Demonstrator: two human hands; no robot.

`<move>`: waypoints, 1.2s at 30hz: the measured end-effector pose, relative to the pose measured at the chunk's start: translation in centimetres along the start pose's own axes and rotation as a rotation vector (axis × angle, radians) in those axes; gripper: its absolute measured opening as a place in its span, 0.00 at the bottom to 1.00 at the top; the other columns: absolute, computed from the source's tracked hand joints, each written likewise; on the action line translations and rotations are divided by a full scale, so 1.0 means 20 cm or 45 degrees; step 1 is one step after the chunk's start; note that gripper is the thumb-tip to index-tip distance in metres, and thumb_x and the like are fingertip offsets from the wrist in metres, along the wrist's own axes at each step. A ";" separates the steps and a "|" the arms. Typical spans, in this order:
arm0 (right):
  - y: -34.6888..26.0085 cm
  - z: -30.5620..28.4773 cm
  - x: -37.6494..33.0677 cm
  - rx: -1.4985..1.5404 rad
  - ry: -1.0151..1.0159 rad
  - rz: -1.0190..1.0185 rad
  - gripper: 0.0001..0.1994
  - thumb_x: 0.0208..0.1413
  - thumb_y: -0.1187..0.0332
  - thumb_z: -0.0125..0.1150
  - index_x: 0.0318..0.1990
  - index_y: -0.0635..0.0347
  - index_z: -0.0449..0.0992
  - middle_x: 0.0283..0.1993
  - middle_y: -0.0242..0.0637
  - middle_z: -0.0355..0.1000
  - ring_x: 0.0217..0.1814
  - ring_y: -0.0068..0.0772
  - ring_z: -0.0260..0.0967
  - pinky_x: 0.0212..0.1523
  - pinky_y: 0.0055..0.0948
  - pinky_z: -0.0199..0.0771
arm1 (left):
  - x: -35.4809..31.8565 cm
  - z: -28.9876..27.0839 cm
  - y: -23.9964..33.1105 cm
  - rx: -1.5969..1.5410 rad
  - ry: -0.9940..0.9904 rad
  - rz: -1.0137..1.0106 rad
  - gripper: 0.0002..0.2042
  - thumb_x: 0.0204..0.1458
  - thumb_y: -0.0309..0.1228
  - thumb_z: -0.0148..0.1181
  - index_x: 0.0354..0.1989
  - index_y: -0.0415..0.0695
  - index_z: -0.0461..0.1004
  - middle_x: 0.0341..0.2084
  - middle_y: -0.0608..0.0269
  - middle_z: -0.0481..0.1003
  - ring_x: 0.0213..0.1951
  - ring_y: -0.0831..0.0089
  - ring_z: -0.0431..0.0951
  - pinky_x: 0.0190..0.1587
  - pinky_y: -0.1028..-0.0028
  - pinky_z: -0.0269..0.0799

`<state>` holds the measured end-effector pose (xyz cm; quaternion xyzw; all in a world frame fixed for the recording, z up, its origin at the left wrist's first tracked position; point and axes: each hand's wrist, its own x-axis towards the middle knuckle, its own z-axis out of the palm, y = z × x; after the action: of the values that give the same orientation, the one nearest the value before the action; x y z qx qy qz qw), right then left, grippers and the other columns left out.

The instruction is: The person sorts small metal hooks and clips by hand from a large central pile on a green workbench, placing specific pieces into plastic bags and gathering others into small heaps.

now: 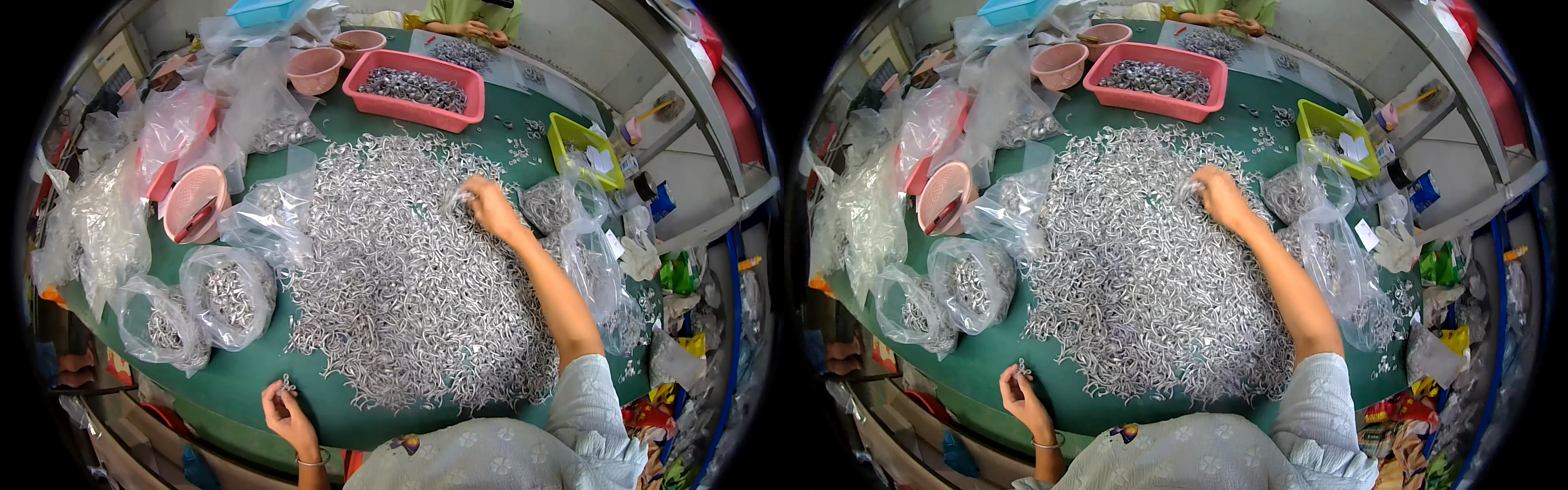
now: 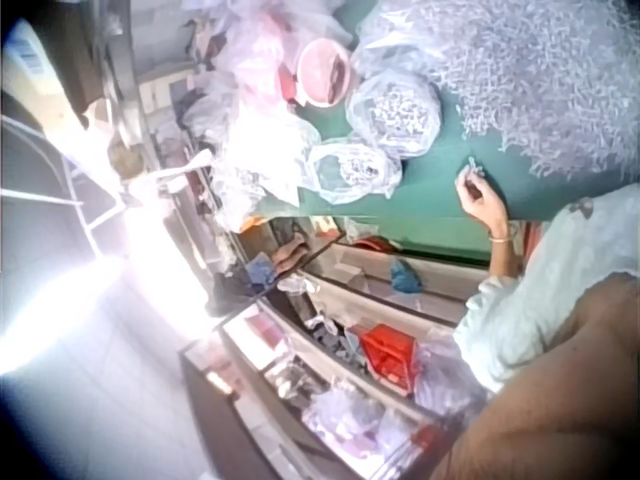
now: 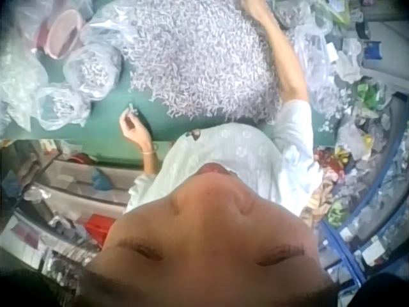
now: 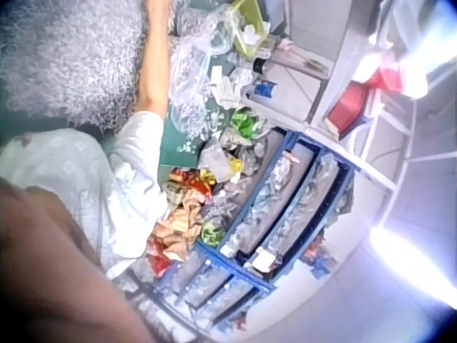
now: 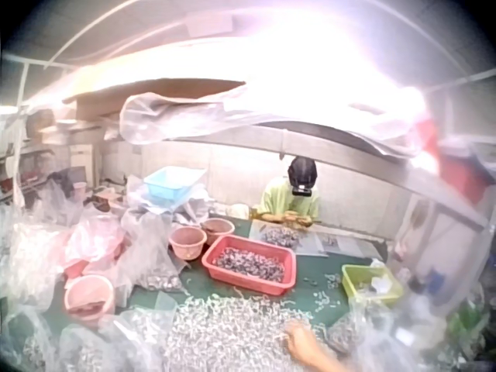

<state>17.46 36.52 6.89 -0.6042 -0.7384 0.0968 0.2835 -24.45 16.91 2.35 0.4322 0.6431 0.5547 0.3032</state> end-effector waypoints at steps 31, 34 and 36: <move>0.04 -0.03 -0.10 0.079 -0.030 0.403 0.17 0.46 0.66 0.64 0.40 0.66 0.70 0.36 0.51 0.72 0.39 0.49 0.70 0.40 0.37 0.68 | 0.00 0.01 0.00 -0.005 0.001 -0.001 0.06 0.55 0.21 0.48 0.40 0.35 0.69 0.29 0.66 0.69 0.29 0.82 0.66 0.35 0.82 0.63; 0.05 -0.03 -0.06 -0.012 -0.142 0.384 0.20 0.41 0.65 0.68 0.40 0.68 0.73 0.36 0.55 0.72 0.41 0.53 0.70 0.42 0.38 0.68 | 0.00 -0.01 -0.02 -0.025 -0.029 -0.013 0.08 0.53 0.16 0.46 0.39 0.35 0.68 0.34 0.63 0.68 0.29 0.80 0.67 0.35 0.81 0.64; 0.03 -0.05 -0.06 -0.039 -0.111 0.429 0.19 0.40 0.65 0.69 0.38 0.68 0.73 0.35 0.55 0.72 0.41 0.54 0.70 0.42 0.38 0.68 | 0.00 -0.01 -0.01 -0.009 -0.030 -0.011 0.08 0.52 0.16 0.46 0.39 0.35 0.68 0.35 0.63 0.68 0.29 0.80 0.67 0.35 0.81 0.64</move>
<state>18.51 35.34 7.05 -0.7188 -0.6397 0.1577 0.2219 -24.68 16.85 2.10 0.4350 0.6393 0.5505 0.3147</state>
